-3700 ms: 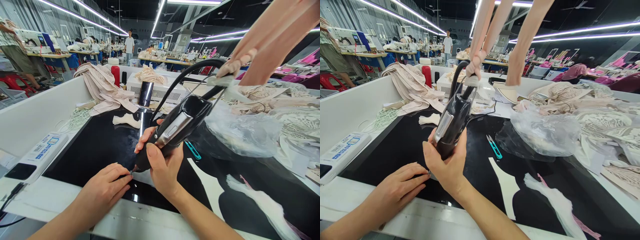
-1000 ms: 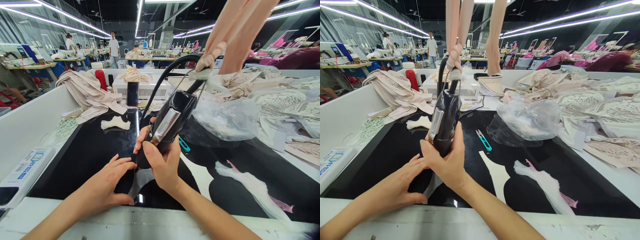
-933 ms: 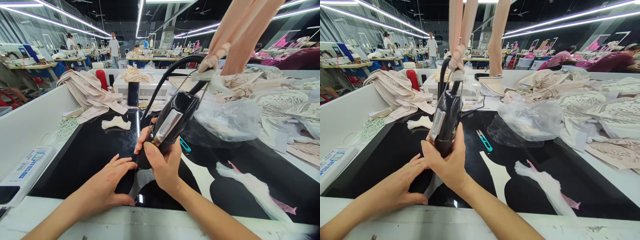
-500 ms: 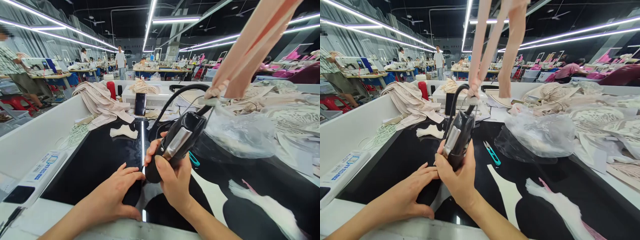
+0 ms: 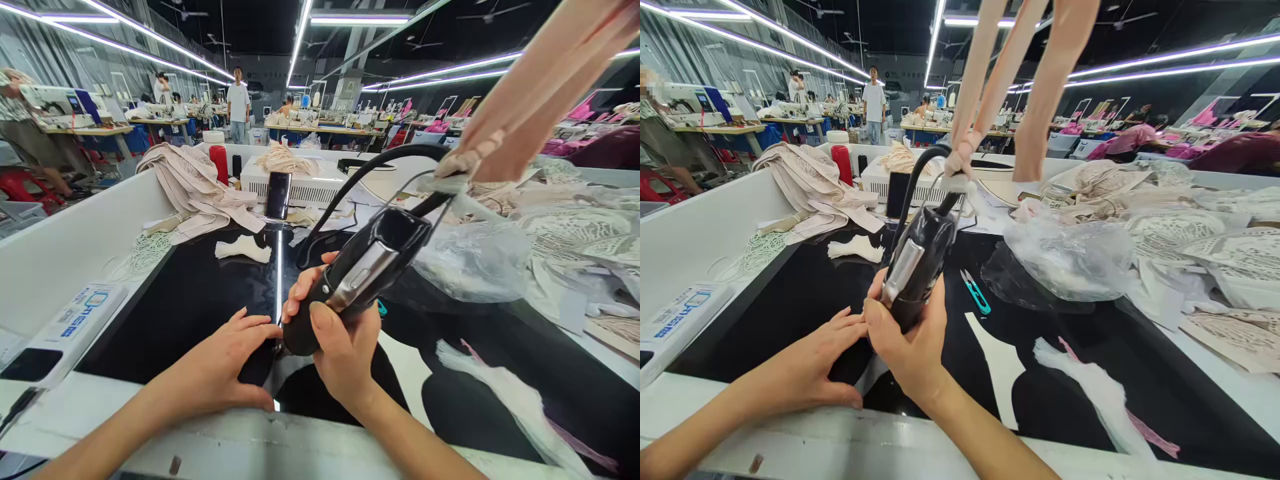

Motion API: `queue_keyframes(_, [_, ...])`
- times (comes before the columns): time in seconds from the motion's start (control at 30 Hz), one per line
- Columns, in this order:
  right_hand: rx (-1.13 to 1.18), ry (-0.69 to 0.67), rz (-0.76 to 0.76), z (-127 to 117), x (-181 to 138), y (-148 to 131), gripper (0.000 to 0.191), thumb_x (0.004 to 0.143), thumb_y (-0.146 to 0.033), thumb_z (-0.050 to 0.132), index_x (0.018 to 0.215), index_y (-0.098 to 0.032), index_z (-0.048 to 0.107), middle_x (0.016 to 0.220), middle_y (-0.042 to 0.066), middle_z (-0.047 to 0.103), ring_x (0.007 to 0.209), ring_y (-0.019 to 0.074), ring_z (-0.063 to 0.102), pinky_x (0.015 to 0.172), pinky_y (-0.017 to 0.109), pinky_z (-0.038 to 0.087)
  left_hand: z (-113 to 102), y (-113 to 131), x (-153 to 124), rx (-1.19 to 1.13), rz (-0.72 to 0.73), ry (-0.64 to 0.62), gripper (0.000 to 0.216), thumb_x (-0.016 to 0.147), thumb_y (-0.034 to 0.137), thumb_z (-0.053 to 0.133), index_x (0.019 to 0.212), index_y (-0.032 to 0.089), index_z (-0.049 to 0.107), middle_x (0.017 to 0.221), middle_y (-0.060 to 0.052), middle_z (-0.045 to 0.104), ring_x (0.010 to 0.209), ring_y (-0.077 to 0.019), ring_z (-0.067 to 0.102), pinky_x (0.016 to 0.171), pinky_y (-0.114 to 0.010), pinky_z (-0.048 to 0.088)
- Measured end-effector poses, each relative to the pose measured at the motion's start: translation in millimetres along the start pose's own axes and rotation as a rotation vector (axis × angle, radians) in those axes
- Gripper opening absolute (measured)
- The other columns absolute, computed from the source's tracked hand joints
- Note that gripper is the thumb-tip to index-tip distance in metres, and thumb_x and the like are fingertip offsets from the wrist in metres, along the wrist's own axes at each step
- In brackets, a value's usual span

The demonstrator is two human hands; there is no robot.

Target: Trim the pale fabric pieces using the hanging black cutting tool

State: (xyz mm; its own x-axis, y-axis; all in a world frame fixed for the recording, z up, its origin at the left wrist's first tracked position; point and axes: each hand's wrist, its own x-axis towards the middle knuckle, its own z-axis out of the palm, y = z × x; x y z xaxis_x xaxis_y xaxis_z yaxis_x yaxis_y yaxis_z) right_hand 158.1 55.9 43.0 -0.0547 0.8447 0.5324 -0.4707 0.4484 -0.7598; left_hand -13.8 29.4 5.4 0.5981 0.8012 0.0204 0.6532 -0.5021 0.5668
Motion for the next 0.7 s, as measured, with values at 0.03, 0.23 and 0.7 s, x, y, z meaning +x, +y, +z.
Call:
queue_keyframes(0.03, [0.005,0.001,-0.001,0,0,0,0.03,0.086,-0.034,0.073,0.107,-0.029,0.052,0.085,-0.005,0.061,0.064,0.0111,0.057,0.058,0.028,0.052,-1,0,0,0.001,-0.009,-0.011,0.081,0.075,0.046,0.084,0.145,0.025,0.046,0.15,-0.012,0.052,0.146,-0.0325,0.036,0.123,-0.061,0.016])
queue_keyframes(0.23, [0.029,-0.012,0.01,1,-2,1,0.031,0.086,-0.032,0.073,0.109,-0.029,0.053,0.085,-0.005,0.062,0.064,0.0114,0.058,0.057,0.027,0.051,-1,0,1,-0.009,-0.026,-0.021,0.085,0.075,0.045,0.084,0.147,0.025,0.044,0.152,-0.01,0.049,0.146,-0.0318,0.037,0.124,-0.059,0.014])
queue_keyframes(0.7, [0.084,-0.08,0.019,9,-14,-5,0.025,0.09,-0.032,0.069,0.108,-0.03,0.053,0.086,-0.004,0.06,0.069,0.0114,0.058,0.067,0.03,0.054,-2,1,2,-0.045,0.022,0.003,0.074,0.078,0.04,0.082,0.143,0.028,0.049,0.148,-0.008,0.053,0.145,-0.0313,0.038,0.124,-0.058,0.015])
